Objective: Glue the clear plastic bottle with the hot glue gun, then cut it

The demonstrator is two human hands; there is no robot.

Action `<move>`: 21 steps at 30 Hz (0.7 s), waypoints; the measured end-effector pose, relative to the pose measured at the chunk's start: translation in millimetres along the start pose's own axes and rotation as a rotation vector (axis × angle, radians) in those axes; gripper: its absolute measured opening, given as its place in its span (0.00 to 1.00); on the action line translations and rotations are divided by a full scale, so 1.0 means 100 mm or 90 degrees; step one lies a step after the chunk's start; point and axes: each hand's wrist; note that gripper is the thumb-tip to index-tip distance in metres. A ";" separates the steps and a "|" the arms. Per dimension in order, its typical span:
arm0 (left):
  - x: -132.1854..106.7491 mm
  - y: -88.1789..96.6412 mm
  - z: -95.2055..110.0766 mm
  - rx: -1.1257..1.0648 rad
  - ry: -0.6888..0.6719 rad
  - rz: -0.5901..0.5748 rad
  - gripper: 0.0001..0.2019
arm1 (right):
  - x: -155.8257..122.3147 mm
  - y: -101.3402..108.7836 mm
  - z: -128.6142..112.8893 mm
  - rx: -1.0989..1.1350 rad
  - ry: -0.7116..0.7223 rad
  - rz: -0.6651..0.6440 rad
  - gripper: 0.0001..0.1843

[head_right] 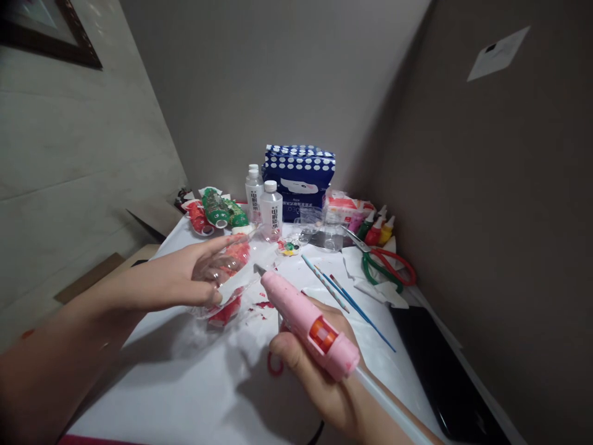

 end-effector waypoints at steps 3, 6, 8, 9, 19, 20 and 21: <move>0.01 0.00 0.00 0.000 -0.001 0.003 0.50 | -0.02 0.00 0.04 -0.009 -0.027 0.027 0.21; 0.00 0.01 0.01 0.014 -0.007 0.006 0.50 | -0.03 0.00 0.12 -0.005 -0.047 0.079 0.18; 0.00 0.02 0.00 0.012 -0.011 0.009 0.49 | -0.01 0.01 0.18 0.003 -0.036 0.094 0.16; 0.00 0.02 0.00 0.009 -0.011 0.011 0.49 | 0.00 0.01 0.22 0.011 -0.023 0.096 0.15; 0.03 0.03 -0.04 0.001 -0.011 0.039 0.49 | 0.05 -0.02 0.19 0.036 0.047 0.039 0.35; 0.02 0.04 -0.04 0.001 -0.011 0.041 0.50 | 0.05 -0.03 0.16 0.030 0.038 0.027 0.35; 0.02 0.04 -0.03 0.003 -0.010 0.044 0.50 | 0.04 -0.04 0.14 0.028 0.034 0.015 0.34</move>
Point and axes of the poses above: each hand's wrist, its own x-axis towards the middle knuckle, its own y-axis out of the back of the hand, z = x × y, and after that the axes turned 14 degrees about -y, right-handed
